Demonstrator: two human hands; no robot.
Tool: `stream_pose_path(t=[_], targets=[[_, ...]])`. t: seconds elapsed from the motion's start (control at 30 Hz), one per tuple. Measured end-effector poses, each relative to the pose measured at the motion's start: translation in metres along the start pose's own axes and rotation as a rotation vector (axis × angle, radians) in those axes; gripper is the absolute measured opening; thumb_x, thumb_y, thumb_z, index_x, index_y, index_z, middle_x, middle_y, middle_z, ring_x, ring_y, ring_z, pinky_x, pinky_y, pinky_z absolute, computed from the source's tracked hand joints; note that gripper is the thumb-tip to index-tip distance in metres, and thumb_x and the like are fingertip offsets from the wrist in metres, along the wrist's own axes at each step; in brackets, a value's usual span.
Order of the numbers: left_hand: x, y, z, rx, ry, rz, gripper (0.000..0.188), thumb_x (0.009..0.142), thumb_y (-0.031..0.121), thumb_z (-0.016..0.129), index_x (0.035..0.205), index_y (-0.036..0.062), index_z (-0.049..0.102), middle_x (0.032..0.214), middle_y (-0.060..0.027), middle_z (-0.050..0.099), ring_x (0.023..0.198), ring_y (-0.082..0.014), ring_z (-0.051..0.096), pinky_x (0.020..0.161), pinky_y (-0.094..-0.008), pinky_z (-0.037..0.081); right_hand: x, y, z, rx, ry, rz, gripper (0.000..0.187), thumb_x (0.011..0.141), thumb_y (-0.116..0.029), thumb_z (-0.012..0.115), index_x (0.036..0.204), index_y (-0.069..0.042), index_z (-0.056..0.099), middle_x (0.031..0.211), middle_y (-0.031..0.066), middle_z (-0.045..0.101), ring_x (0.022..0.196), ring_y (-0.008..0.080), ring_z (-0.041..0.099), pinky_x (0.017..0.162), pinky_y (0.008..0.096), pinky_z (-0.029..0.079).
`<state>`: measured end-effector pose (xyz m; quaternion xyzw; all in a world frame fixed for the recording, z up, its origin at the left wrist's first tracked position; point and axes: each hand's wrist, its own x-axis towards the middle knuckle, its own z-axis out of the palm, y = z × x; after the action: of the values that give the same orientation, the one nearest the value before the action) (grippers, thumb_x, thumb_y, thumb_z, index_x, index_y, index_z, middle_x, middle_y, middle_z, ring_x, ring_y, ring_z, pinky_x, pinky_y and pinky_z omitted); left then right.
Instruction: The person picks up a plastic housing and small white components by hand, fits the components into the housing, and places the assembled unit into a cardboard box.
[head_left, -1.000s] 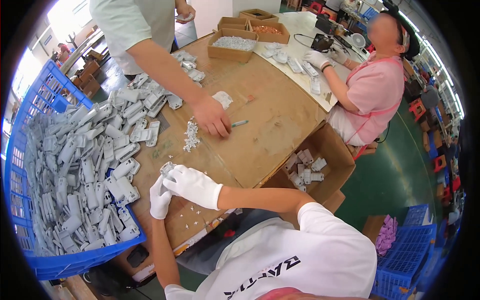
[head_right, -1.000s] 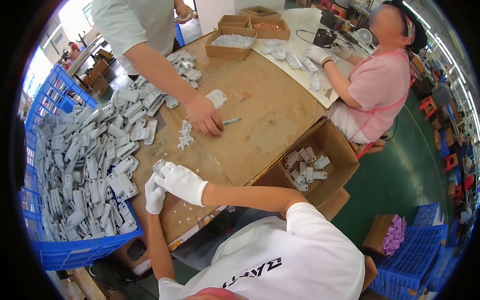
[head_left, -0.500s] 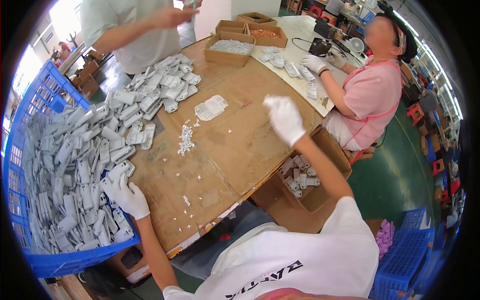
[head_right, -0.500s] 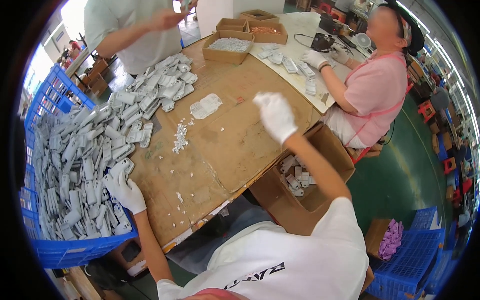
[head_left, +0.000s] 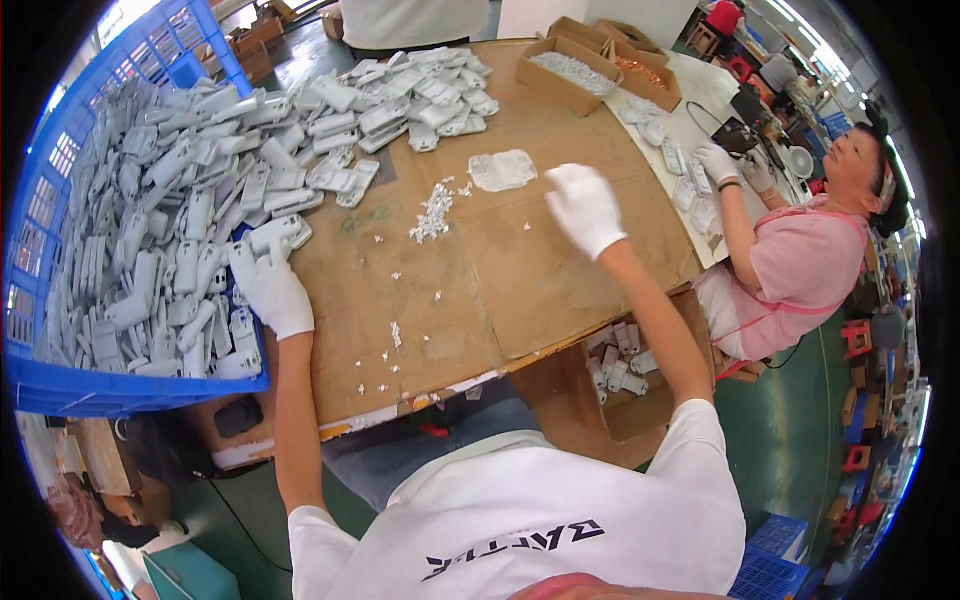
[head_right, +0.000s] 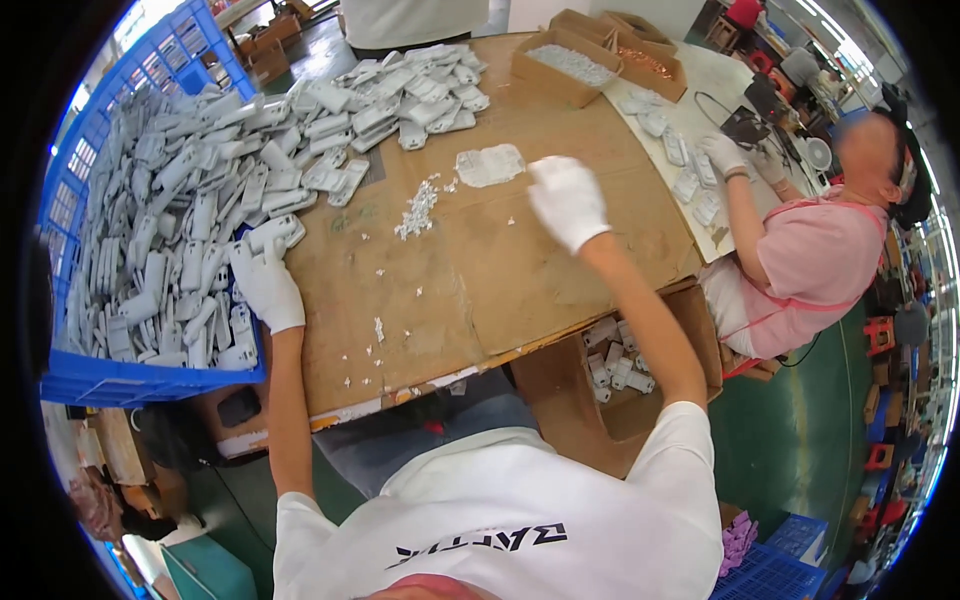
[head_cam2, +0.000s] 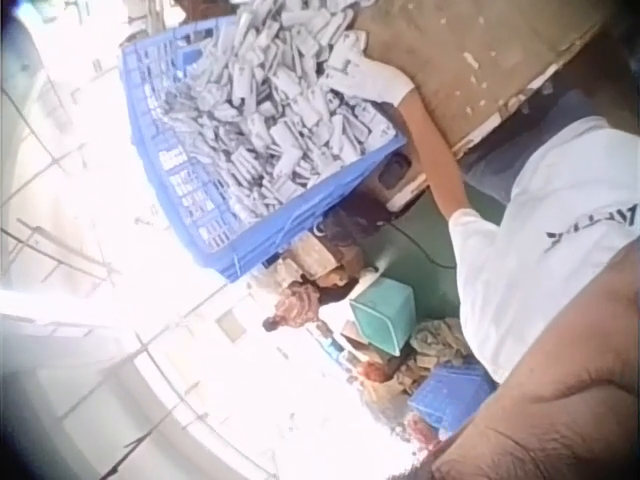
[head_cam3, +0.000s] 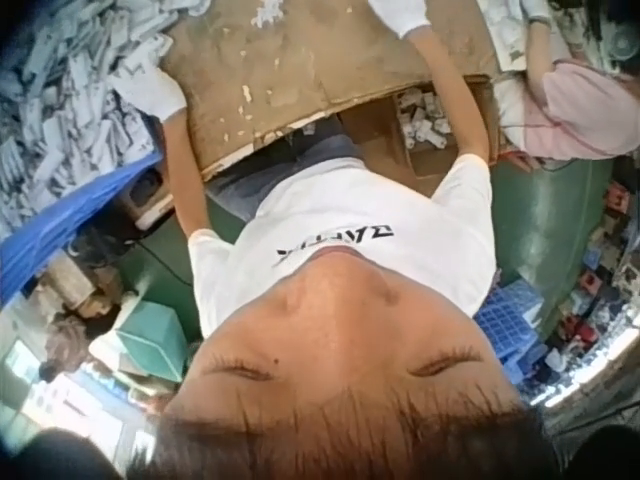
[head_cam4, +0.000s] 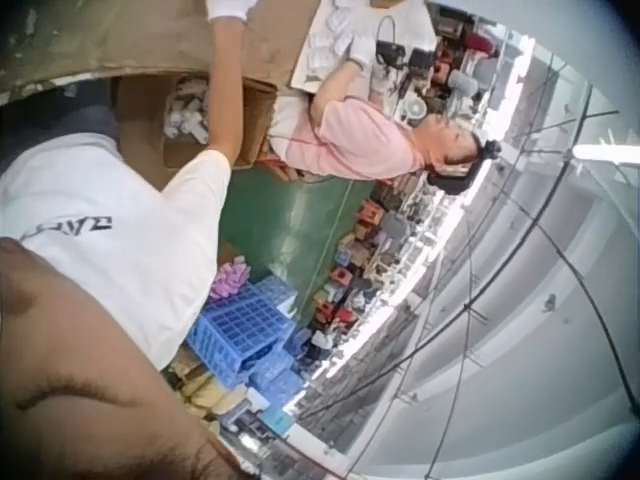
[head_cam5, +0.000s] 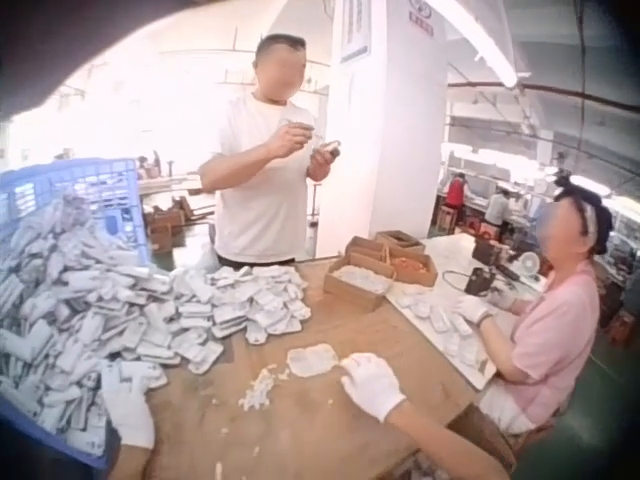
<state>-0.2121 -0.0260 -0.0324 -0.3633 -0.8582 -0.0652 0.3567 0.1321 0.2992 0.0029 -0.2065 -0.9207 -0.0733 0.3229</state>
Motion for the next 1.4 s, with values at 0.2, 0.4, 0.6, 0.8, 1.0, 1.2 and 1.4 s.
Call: stream_pose_path(t=[0.2, 0.4, 0.6, 0.8, 1.0, 1.2, 1.4], targets=[[-0.022, 0.021, -0.006, -0.496, 0.114, 0.236, 0.015, 0.075, 0.004, 0.069, 0.087, 0.0118, 0.062, 0.088, -0.0105, 0.063, 0.087, -0.0334, 0.060, 0.077, -0.0456, 0.049, 0.017, -0.114, 0.069, 0.436, -0.120, 0.056, 0.013, 0.086, -0.014, 0.065, 0.098, -0.013, 0.062, 0.094, 0.0093, 0.063, 0.094, 0.0298, 0.062, 0.080, 0.0412, 0.052], [-0.014, 0.036, -0.024, -0.693, -0.021, 0.306, 0.017, 0.069, 0.009, 0.075, 0.072, 0.0029, 0.060, 0.104, -0.0128, 0.067, 0.097, -0.0334, 0.063, 0.081, -0.0432, 0.052, 0.022, -0.116, 0.092, 0.371, -0.080, 0.195, 0.004, 0.085, -0.015, 0.066, 0.088, -0.012, 0.065, 0.091, 0.0093, 0.063, 0.091, 0.0295, 0.063, 0.076, 0.0427, 0.053], [-0.027, 0.028, -0.001, -0.889, -0.156, 0.088, 0.027, 0.073, 0.014, 0.082, 0.075, 0.0076, 0.056, 0.072, -0.0104, 0.056, 0.071, -0.0327, 0.058, 0.065, -0.0441, 0.047, 0.034, -0.118, 0.095, 0.259, -0.225, 0.211, 0.012, 0.089, -0.021, 0.063, 0.085, -0.010, 0.065, 0.089, 0.0138, 0.061, 0.085, 0.0341, 0.066, 0.072, 0.0461, 0.054], [-0.027, 0.018, -0.010, -1.165, -0.260, 0.134, 0.032, 0.077, 0.017, 0.078, 0.097, 0.0064, 0.055, 0.095, -0.0112, 0.058, 0.088, -0.0301, 0.059, 0.077, -0.0371, 0.049, 0.041, -0.120, 0.083, 0.089, -0.418, 0.239, 0.014, 0.091, -0.017, 0.054, 0.091, -0.010, 0.066, 0.091, 0.0193, 0.065, 0.089, 0.0379, 0.067, 0.075, 0.0487, 0.055], [-0.029, 0.026, -0.003, -1.417, -0.417, -0.281, 0.040, 0.088, 0.002, 0.065, 0.126, 0.0080, 0.055, 0.106, -0.0100, 0.063, 0.096, -0.0194, 0.064, 0.086, -0.0322, 0.051, 0.050, -0.104, 0.081, 0.208, -0.514, 0.265, 0.014, 0.088, -0.008, 0.054, 0.096, -0.008, 0.066, 0.096, 0.0223, 0.069, 0.093, 0.0413, 0.066, 0.081, 0.0499, 0.053], [-0.029, 0.025, 0.009, -1.665, -0.198, -0.270, 0.056, 0.092, -0.004, 0.053, 0.145, 0.0129, 0.046, 0.107, -0.0048, 0.061, 0.091, -0.0139, 0.062, 0.085, -0.0277, 0.052, 0.035, -0.108, 0.072, 0.290, -0.340, 0.184, 0.005, 0.088, -0.009, 0.059, 0.090, -0.006, 0.062, 0.086, 0.0191, 0.067, 0.085, 0.0397, 0.065, 0.076, 0.0501, 0.051], [-0.034, 0.028, 0.012, -1.589, -0.063, -0.517, 0.026, 0.090, 0.006, 0.064, 0.111, 0.0044, 0.049, 0.098, -0.0035, 0.055, 0.088, -0.0124, 0.054, 0.080, -0.0274, 0.047, 0.039, -0.130, 0.065, 0.192, -0.169, 0.188, 0.004, 0.088, -0.008, 0.059, 0.090, -0.009, 0.062, 0.082, 0.0165, 0.066, 0.079, 0.0381, 0.066, 0.069, 0.0490, 0.053]])
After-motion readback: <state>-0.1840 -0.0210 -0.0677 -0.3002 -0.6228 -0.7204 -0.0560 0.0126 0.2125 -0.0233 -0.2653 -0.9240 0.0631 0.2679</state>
